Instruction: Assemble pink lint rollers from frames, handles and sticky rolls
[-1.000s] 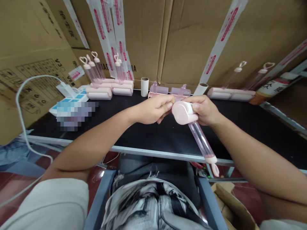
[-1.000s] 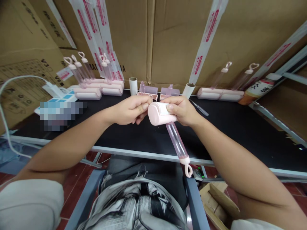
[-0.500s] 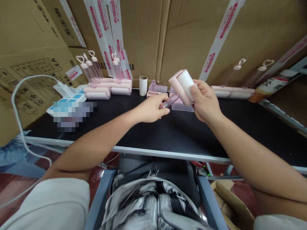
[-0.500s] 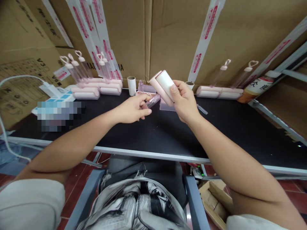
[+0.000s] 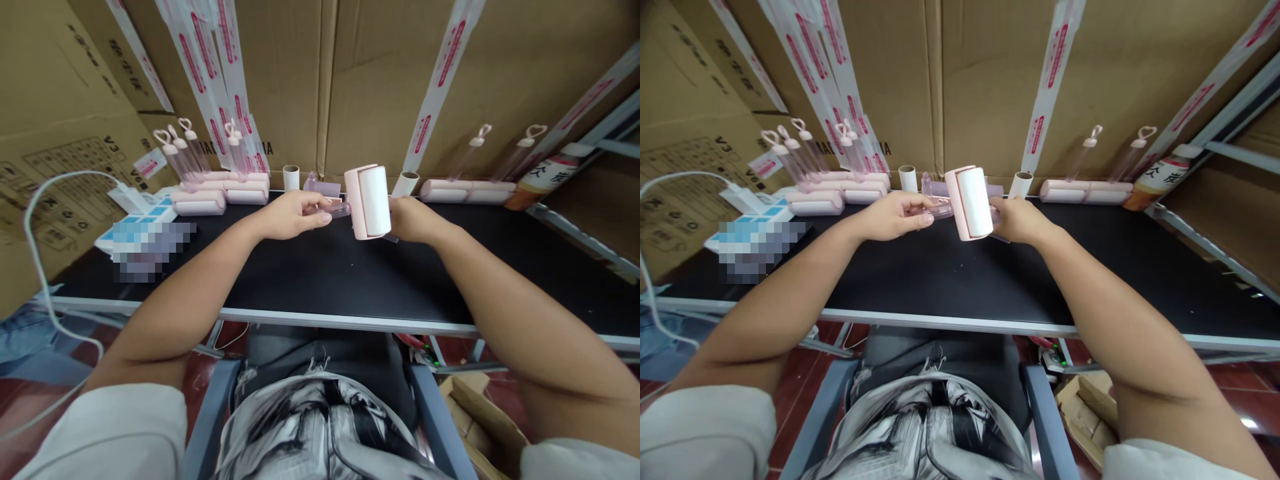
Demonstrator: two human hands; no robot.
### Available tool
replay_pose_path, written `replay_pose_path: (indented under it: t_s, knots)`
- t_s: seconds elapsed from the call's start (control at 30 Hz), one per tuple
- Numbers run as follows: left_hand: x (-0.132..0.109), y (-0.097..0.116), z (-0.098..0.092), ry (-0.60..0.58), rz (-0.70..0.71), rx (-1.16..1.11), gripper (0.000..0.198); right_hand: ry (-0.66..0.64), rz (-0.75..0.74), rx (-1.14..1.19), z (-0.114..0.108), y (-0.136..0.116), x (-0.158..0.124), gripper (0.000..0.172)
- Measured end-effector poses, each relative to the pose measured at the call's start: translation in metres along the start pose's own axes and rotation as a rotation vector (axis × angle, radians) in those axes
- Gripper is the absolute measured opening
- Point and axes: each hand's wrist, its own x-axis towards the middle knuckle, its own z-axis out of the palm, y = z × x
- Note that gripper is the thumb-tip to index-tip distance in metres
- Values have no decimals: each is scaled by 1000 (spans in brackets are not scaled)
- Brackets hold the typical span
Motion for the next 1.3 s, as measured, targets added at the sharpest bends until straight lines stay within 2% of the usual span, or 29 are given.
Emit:
replay_pose_path:
  t_s: [0.07,0.17,0.23,0.33,0.47,0.6,0.8,1.0,1.13,1.2,1.3]
  knots:
    - [-1,1,-3,-10,-24,-6,45,72,102,41,-5,2,0,46]
    - [-2,3,-6,-31,-67,-15,45,282,231,415,-16,-1,0,52]
    - [-2,4,-7,-42,-86,-23,43,385,205,695,-22,-7,-1,50]
    - [-3,5,-5,-46,-103,-46,39,395,84,876,-26,-19,-4,50]
    - [-2,6,-4,-44,-107,-48,37,324,-1,836,-19,-25,-5,69]
    - [-2,5,-5,-35,-92,-29,41,304,-41,763,-13,-17,-5,80]
    - [-2,7,-2,-31,-75,-33,37,280,-69,761,-11,-13,-5,84]
    - [0,8,9,-83,5,-27,32,217,-91,740,2,-32,-6,90]
    - [1,4,13,-73,24,-13,30,265,-121,725,11,-44,-6,92]
    - [1,3,13,-64,-8,-28,30,273,-115,728,12,-45,-5,92]
    - [0,6,9,-25,-118,-149,34,262,-12,779,11,-43,-4,93]
